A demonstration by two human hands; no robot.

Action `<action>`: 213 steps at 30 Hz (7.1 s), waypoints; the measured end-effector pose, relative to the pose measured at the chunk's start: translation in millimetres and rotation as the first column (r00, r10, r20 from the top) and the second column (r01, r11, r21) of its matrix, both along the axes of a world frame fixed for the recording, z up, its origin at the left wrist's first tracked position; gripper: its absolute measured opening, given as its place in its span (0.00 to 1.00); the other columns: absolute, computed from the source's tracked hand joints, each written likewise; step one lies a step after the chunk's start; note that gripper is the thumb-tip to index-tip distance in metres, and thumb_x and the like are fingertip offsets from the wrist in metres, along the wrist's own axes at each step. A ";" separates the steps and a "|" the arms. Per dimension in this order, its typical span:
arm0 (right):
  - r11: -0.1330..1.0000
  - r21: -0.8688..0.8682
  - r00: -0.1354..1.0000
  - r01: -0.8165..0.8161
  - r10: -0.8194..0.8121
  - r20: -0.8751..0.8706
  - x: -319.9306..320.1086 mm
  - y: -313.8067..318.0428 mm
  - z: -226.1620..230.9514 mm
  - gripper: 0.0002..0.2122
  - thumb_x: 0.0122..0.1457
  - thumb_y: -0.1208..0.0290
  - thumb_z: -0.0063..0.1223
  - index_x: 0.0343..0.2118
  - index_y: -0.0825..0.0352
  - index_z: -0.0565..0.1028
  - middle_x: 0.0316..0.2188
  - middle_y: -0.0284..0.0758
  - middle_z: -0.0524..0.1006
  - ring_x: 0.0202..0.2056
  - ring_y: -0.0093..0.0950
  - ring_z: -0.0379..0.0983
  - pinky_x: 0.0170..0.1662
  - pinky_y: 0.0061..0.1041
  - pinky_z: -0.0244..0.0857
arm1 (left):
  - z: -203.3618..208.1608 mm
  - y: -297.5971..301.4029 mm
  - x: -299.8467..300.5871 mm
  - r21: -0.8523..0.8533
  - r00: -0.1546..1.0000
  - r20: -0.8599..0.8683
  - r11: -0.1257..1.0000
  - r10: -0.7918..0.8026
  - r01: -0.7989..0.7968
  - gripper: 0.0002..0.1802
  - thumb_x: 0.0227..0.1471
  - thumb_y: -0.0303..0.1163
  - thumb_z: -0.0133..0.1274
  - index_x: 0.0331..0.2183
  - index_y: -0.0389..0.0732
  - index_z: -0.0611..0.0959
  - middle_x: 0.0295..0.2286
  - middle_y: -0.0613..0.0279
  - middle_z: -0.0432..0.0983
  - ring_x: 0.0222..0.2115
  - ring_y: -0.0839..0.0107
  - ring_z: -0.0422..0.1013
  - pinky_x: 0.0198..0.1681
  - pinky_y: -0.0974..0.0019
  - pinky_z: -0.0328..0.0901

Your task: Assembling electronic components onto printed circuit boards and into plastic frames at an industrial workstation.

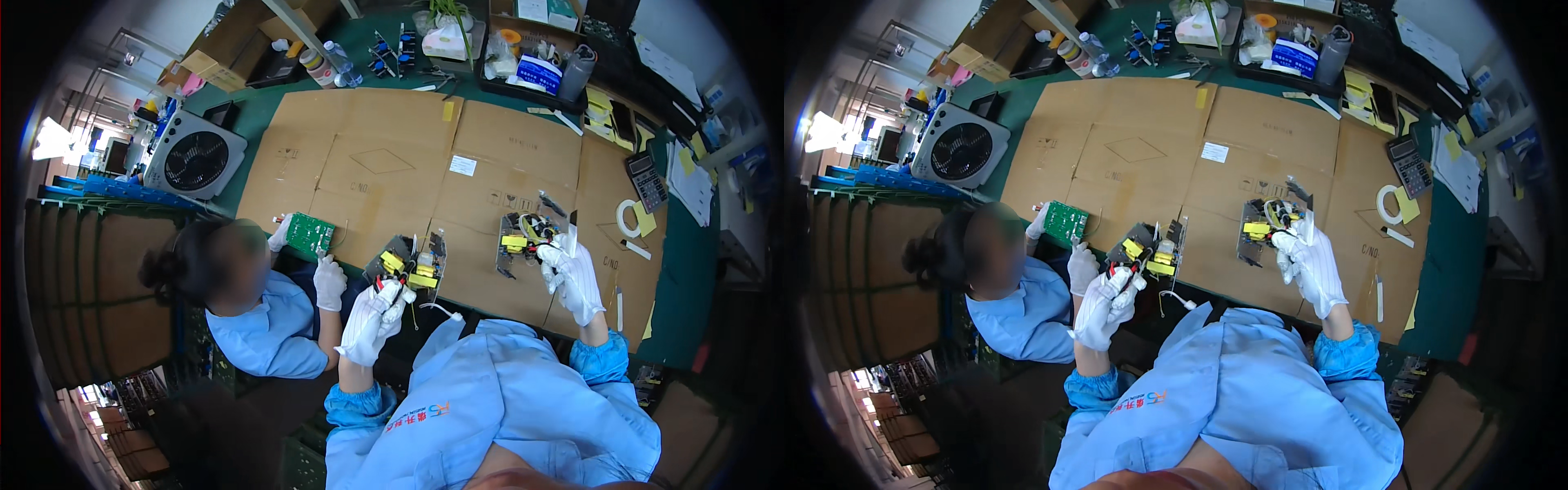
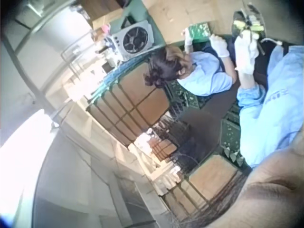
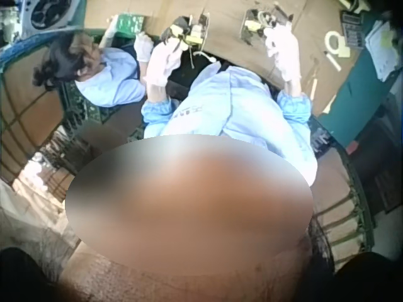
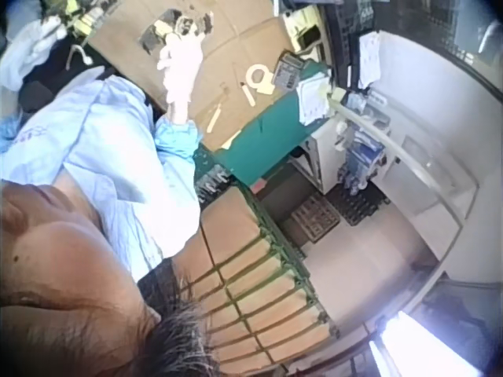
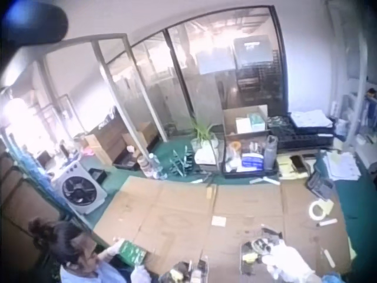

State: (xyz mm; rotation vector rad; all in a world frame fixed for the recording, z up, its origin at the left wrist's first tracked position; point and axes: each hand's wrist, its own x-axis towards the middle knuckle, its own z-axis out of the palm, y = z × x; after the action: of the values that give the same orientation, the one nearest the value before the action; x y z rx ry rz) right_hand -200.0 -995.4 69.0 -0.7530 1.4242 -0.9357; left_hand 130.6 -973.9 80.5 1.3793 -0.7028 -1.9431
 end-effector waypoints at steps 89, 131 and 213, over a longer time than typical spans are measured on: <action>0.913 -0.284 0.475 0.293 -0.396 -0.786 -122.0 -240.7 -290.3 0.14 0.64 0.65 0.48 0.47 0.65 0.77 0.36 0.34 0.81 0.25 0.21 0.75 0.31 0.23 0.70 | -257.5 -369.5 -120.0 -0.342 0.170 0.923 0.533 0.345 0.774 0.19 0.54 0.47 0.55 0.32 0.38 0.75 0.29 0.52 0.74 0.28 0.54 0.73 0.26 0.52 0.68; 0.983 -0.001 0.593 -0.182 0.108 -0.798 -18.4 -169.9 -231.5 0.31 0.62 0.57 0.53 0.64 0.62 0.57 0.52 0.54 0.71 0.50 0.49 0.71 0.49 0.40 0.67 | -296.5 -381.9 -154.7 -0.414 0.361 0.884 0.859 0.298 0.303 0.26 0.43 0.40 0.63 0.42 0.38 0.75 0.43 0.48 0.70 0.40 0.52 0.71 0.43 0.52 0.68; -0.967 0.044 -0.532 -0.252 0.101 -0.841 342.0 132.9 -248.9 0.11 0.55 0.65 0.48 0.36 0.64 0.78 0.29 0.48 0.79 0.31 0.47 0.77 0.36 0.46 0.70 | -476.4 495.6 -248.4 0.590 0.672 0.694 0.330 0.258 -0.737 0.24 0.53 0.47 0.48 0.44 0.41 0.83 0.46 0.46 0.76 0.49 0.49 0.72 0.50 0.50 0.67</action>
State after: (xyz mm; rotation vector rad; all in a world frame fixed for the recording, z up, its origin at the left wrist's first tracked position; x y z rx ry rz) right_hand 142.1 -862.5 -179.9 -2.4538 -1.0111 0.5974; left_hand -117.8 -478.2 -395.9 2.3703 0.6741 -1.3378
